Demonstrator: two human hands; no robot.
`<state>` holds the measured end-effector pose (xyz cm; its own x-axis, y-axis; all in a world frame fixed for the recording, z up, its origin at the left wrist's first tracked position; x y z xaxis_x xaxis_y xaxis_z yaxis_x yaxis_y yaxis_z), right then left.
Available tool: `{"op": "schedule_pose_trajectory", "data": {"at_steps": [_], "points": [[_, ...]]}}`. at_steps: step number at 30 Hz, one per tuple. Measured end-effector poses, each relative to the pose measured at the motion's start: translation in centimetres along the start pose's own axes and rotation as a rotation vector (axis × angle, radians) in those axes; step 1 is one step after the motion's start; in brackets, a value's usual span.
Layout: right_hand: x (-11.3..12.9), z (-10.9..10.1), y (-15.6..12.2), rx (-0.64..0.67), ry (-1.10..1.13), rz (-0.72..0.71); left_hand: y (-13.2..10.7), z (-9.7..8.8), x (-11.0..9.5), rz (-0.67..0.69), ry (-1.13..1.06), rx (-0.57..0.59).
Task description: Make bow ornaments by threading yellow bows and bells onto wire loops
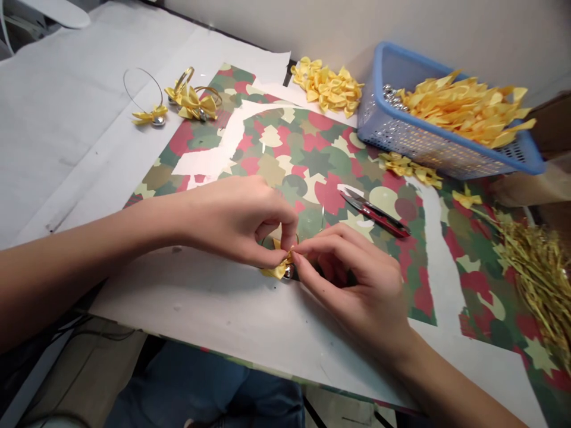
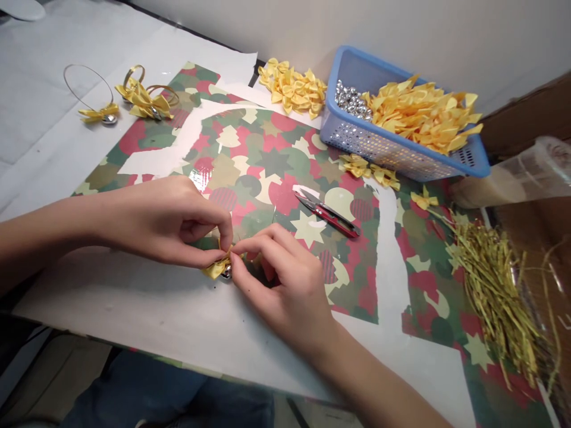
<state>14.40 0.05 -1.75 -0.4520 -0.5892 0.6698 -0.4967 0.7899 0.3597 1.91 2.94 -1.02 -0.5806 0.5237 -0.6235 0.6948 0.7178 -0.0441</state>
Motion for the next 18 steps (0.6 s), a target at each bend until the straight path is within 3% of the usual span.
{"op": "schedule_pose_trajectory", "data": {"at_steps": [18], "points": [[-0.19,0.34,0.06,0.059,0.038,0.033,-0.14,-0.84,0.14,0.005,-0.024,-0.068]]}}
Point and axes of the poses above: each hand's wrist, its own y-axis towards the middle knuckle, its own z-axis out of the palm, x = y × z, the point moved 6 cm from there along y, towards the middle knuckle, and after that the axes turned 3 degrees about -z, right-handed, at the moved point
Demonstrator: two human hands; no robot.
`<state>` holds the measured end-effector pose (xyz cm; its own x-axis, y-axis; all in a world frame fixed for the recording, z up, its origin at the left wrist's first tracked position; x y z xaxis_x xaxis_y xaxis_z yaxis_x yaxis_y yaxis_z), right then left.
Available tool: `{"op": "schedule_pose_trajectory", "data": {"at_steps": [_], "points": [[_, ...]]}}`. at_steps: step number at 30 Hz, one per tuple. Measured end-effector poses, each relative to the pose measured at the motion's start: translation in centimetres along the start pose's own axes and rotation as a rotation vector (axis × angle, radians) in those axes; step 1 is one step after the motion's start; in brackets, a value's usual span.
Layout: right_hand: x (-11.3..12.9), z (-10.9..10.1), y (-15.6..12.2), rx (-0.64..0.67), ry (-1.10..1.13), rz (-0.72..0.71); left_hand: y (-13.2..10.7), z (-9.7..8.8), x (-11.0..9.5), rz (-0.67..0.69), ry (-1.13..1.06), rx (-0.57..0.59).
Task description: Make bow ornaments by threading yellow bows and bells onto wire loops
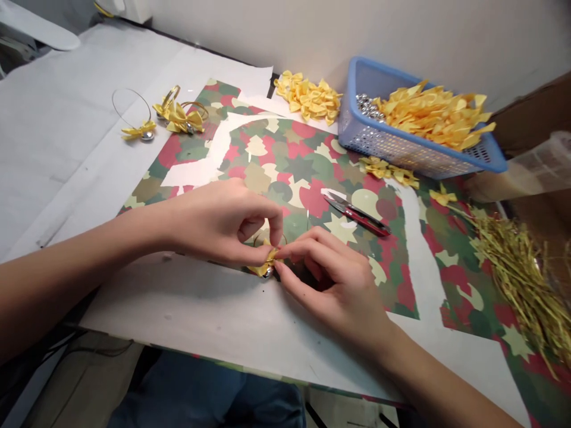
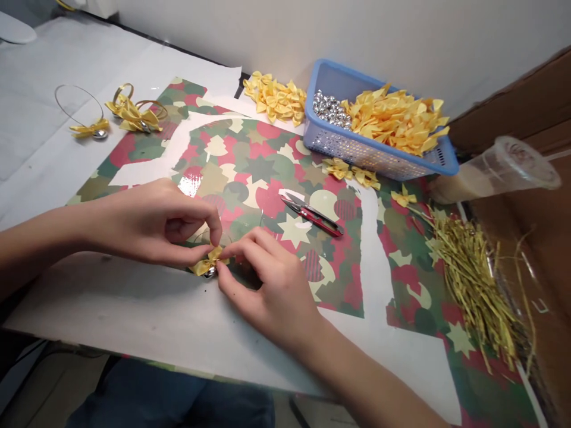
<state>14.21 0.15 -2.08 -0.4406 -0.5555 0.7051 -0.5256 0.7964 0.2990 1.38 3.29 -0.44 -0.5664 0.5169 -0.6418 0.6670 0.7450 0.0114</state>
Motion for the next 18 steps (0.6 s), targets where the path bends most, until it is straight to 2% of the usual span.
{"op": "schedule_pose_trajectory", "data": {"at_steps": [8,18], "points": [[0.09,0.03,0.11,0.004,0.001,-0.007,-0.09,0.47,-0.12,0.001,0.040,0.082],[0.11,0.07,-0.01,-0.001,0.004,-0.012,-0.19,0.17,-0.17,-0.007,0.041,0.046]]}}
Point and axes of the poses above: each hand's wrist, its own y-axis towards the middle knuckle, its own z-axis out of the palm, x = y × z, the point moved 6 cm from there along y, towards the middle knuckle, and after that the axes turned 3 degrees about -z, right-handed, at the moved point
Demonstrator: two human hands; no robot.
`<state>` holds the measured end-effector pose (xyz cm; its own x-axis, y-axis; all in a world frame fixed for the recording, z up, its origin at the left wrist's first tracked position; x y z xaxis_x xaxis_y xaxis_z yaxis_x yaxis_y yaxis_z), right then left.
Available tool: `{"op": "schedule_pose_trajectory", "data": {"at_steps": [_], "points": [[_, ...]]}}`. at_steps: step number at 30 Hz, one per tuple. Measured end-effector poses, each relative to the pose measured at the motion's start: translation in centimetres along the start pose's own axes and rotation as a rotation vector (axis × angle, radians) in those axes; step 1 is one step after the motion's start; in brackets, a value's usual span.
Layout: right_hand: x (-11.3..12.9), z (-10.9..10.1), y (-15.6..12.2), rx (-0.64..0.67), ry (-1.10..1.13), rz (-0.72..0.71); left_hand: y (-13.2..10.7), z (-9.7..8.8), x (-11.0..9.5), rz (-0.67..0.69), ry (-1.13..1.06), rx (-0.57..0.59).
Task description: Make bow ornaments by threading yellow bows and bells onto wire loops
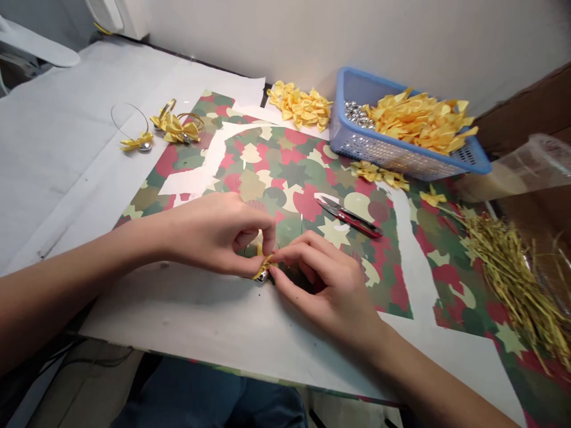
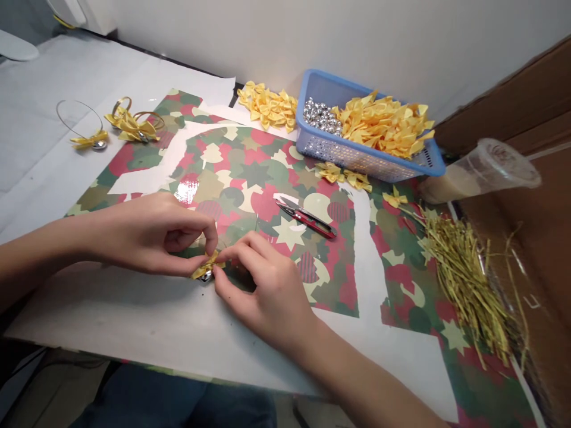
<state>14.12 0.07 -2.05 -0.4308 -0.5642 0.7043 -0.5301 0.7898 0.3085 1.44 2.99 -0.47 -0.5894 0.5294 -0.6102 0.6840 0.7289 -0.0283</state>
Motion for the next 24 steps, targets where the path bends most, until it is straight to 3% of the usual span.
{"op": "schedule_pose_trajectory", "data": {"at_steps": [13,24], "points": [[0.00,-0.10,0.13,-0.019,0.008,-0.009,0.01,0.13,0.28,-0.020,0.033,0.025],[-0.03,-0.29,0.01,-0.074,-0.037,-0.010,-0.13,-0.22,-0.44,0.122,0.159,-0.114]]}}
Point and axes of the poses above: each hand's wrist, its own y-axis towards the middle knuckle, its own z-axis out of the palm, x = y × z, the point moved 6 cm from there along y, towards the middle knuckle, and after that the axes turned 3 degrees about -z, right-handed, at the moved point
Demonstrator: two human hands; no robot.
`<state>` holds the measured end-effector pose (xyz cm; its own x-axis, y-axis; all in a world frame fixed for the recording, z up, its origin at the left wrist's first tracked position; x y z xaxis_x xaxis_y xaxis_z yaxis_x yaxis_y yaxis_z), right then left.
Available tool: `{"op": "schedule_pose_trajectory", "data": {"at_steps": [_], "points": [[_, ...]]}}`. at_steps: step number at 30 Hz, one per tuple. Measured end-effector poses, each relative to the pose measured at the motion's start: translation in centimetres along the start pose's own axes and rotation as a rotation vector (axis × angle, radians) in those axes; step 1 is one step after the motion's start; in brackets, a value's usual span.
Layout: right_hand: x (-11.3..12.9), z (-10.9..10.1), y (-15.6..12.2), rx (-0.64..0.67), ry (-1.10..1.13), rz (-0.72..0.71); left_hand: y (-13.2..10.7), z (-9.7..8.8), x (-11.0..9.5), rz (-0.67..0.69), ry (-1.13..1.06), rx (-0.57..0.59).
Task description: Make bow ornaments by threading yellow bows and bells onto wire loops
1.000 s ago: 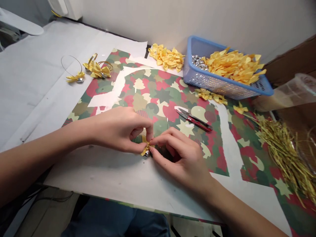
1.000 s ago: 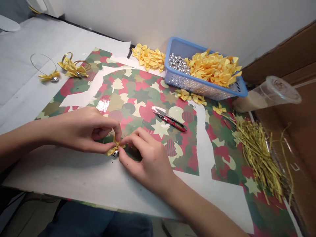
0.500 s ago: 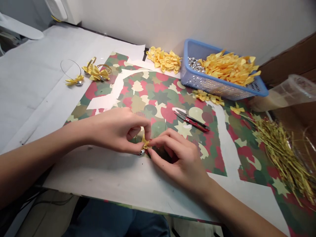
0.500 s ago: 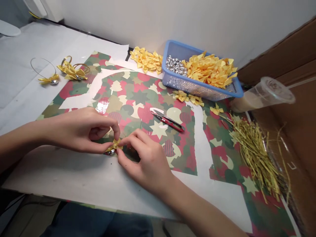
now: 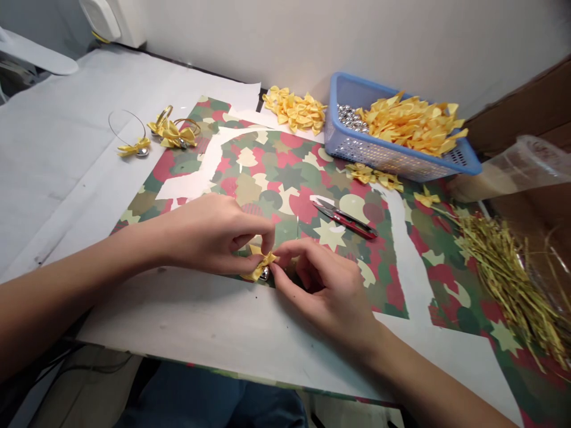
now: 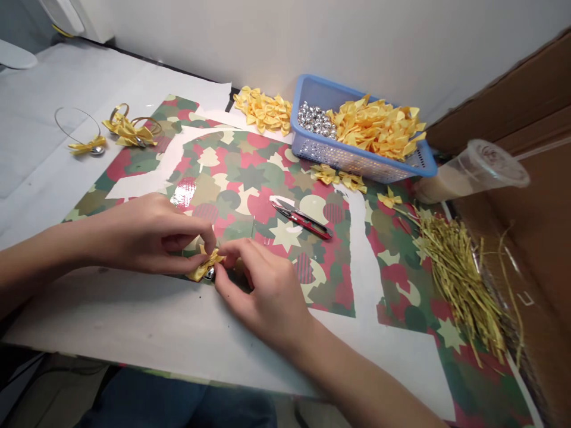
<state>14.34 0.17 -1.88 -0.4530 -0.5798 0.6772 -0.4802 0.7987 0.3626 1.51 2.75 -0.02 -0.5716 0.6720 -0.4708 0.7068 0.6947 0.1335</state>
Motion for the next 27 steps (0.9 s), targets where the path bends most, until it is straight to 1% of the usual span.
{"op": "schedule_pose_trajectory", "data": {"at_steps": [4,9,13,17,27], "points": [[0.13,-0.09,0.05,-0.023,-0.020,-0.020,0.08,-0.12,-0.08,-0.001,0.021,-0.025],[0.14,-0.18,0.16,-0.033,-0.039,-0.033,0.20,0.02,0.04,-0.029,0.009,0.015],[0.34,-0.20,0.19,-0.053,-0.067,-0.079,0.17,0.15,0.06,-0.034,-0.025,0.036],[0.47,-0.20,0.18,-0.074,-0.093,-0.110,0.03,0.22,0.04,-0.037,-0.028,0.023],[0.37,-0.32,0.29,-0.076,-0.087,-0.086,0.12,0.28,-0.22,-0.042,-0.010,-0.026]]}}
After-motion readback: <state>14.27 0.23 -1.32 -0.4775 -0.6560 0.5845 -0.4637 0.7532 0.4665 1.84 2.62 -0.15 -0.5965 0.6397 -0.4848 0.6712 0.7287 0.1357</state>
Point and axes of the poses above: each hand's wrist, its own y-axis towards the middle knuckle, its own z-axis out of the palm, x = y × z, the point moved 6 cm from there along y, towards the middle knuckle, and after that the axes turned 3 degrees about -z, right-handed, at the moved point
